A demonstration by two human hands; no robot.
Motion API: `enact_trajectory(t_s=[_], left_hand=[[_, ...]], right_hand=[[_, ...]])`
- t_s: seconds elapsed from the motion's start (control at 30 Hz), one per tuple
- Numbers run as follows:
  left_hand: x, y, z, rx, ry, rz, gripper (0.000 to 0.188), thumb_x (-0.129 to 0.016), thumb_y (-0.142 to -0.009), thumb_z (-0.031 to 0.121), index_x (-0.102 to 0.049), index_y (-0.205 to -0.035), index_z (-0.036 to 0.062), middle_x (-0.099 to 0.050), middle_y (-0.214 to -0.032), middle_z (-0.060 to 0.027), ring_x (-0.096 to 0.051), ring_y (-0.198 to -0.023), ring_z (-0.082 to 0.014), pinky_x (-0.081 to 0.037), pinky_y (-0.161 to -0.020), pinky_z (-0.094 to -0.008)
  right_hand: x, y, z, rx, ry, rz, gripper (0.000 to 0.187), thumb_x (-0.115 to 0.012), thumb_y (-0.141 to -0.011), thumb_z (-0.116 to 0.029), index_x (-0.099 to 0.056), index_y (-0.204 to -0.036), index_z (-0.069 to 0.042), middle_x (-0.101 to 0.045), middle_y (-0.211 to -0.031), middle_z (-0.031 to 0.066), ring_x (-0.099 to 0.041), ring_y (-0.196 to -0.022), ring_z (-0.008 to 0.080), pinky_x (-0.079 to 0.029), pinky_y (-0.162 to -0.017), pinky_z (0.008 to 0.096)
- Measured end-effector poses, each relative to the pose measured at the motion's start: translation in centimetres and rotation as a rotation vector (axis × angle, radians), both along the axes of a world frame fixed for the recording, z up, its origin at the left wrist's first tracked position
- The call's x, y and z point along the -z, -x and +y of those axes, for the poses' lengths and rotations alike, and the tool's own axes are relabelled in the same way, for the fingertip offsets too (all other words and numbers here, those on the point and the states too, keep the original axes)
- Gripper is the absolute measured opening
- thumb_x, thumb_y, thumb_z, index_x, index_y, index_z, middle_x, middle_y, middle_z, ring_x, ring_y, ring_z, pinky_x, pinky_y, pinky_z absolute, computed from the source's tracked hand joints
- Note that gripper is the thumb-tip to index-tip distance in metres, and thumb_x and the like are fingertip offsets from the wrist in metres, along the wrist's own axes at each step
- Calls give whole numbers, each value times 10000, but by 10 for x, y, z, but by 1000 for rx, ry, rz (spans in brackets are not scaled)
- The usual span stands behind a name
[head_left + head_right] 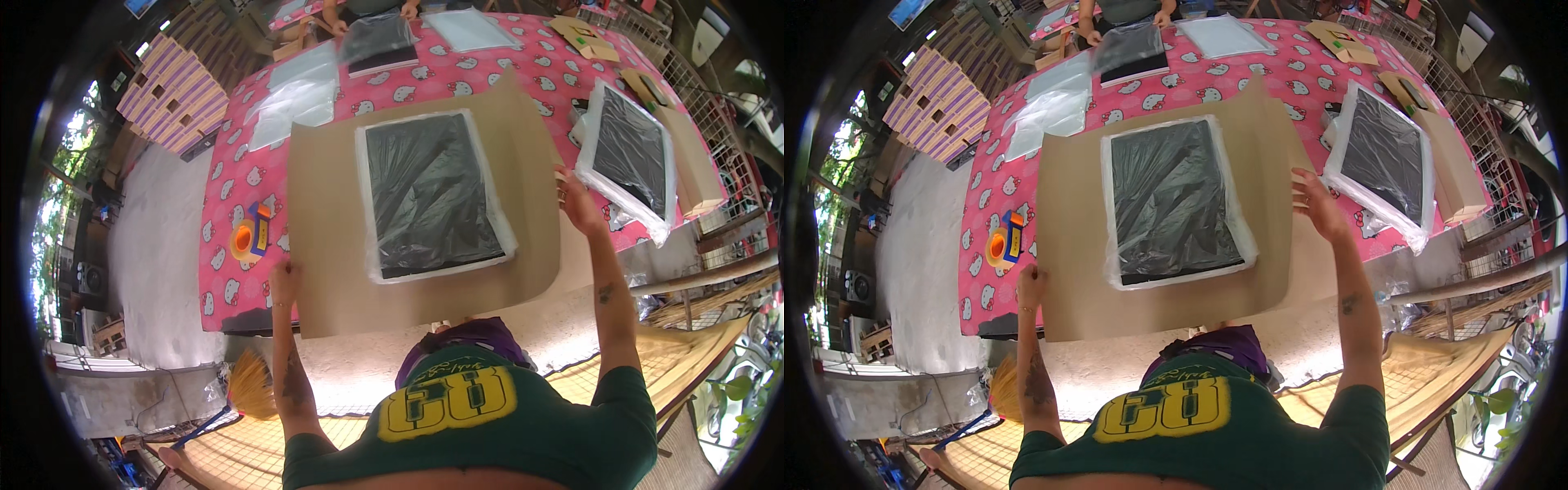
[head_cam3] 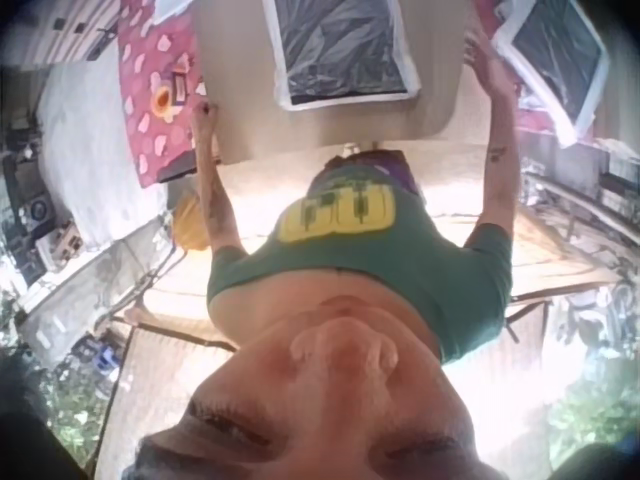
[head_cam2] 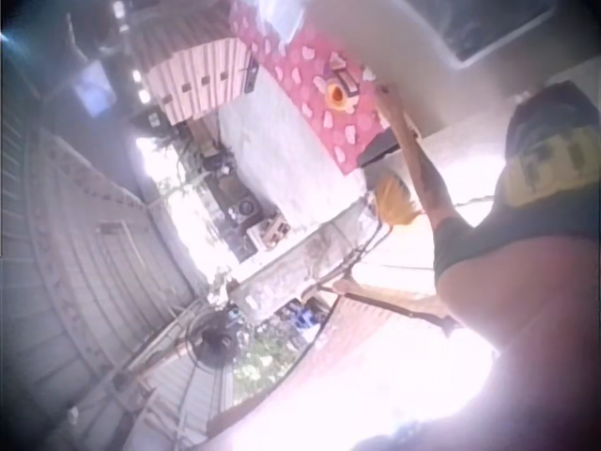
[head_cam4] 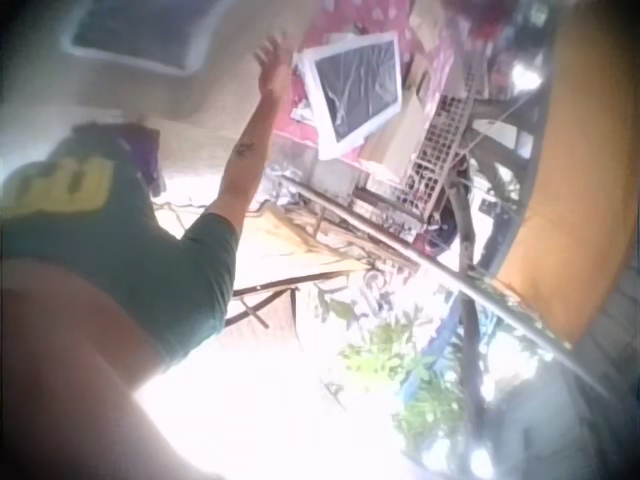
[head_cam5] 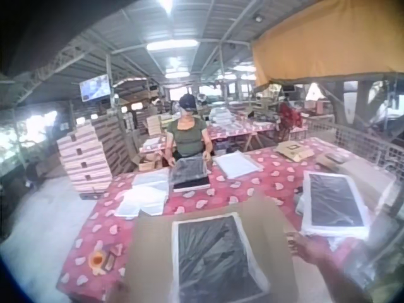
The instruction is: The person places a plastic-wrapped product onto a sheet of brown paper, folds the paper over the product, and secures it with adhesive tape using a tape dispenser.
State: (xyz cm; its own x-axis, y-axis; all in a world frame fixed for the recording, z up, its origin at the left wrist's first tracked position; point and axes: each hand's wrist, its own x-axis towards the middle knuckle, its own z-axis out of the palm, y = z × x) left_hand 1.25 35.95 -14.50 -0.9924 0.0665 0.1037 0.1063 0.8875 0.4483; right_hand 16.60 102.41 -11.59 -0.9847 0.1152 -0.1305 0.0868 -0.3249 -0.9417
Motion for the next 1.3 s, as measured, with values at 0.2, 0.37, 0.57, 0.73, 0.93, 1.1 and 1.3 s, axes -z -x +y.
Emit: enact_trajectory(t_s=[0.2, 0.37, 0.57, 0.73, 0.93, 1.1, 1.3], left_hand=[[-61, -21, 64, 172, -402, -52, 161, -642, -888, 146, -605, -899, -10, -654, -821, -99, -593, -727, -151, -476, -627, -297], [-101, -46, 159, 465, -567, -36, 116, -642, -880, 79, -590, -905, -22, -616, -1158, -228, -619, -1094, -291, -516, -848, -355], [-91, -72, 296, 599, -205, -52, 154, -621, -869, 111, -618, -943, -24, -623, -1107, -263, -595, -1054, -416, -489, -910, -413], [-38, -78, 328, 575, 25, 287, 292, -623, -873, 201, -602, -954, -79, -640, -1039, -254, -621, -950, -418, -503, -822, -481], [-42, 9, 270, 181, -424, -7, 413, -540, -952, 348, -620, -1095, -31, -650, -1058, -236, -637, -991, -345, -498, -853, -410], [50, 76, 212, 29, -741, -192, 584, -423, -1006, 460, -532, -1317, -22, -578, -1311, -172, -548, -1197, -253, -426, -1000, -349], [22, 72, 248, 69, -1065, -454, 599, -430, -1012, 447, -516, -1296, -73, -615, -1217, -147, -574, -1125, -216, -454, -949, -291]], right_hand=[[12, 42, -96, 3, -947, 296, 628, -457, -979, -493, -323, -1512, -189, -326, -1535, 130, -261, -1438, 302, -203, -1157, 474], [6, 54, -148, -228, -1395, 282, 610, -454, -939, -545, -409, -1459, -229, -329, -1533, 140, -247, -1443, 339, -100, -1099, 679], [11, 57, -164, -278, -1555, 326, 527, -451, -949, -453, -476, -1384, -156, -361, -1515, 143, -257, -1440, 339, -83, -1101, 691], [12, 66, -154, -327, -1267, 221, 448, -504, -947, -300, -486, -1338, -83, -433, -1457, 150, -309, -1412, 323, -123, -1134, 625], [46, 94, -76, 133, -814, 17, 462, -406, -1016, -312, -399, -1425, -98, -428, -1455, 161, -328, -1395, 295, -95, -1183, 484], [91, 114, -82, 86, -1057, -267, 602, -218, -1040, -499, -268, -1527, -150, -276, -1554, 165, -236, -1443, 306, -181, -1182, 422], [36, 110, -134, 107, -258, -253, 638, -194, -1039, -513, -214, -1540, -117, -253, -1570, 151, -259, -1440, 273, -222, -1171, 384]])
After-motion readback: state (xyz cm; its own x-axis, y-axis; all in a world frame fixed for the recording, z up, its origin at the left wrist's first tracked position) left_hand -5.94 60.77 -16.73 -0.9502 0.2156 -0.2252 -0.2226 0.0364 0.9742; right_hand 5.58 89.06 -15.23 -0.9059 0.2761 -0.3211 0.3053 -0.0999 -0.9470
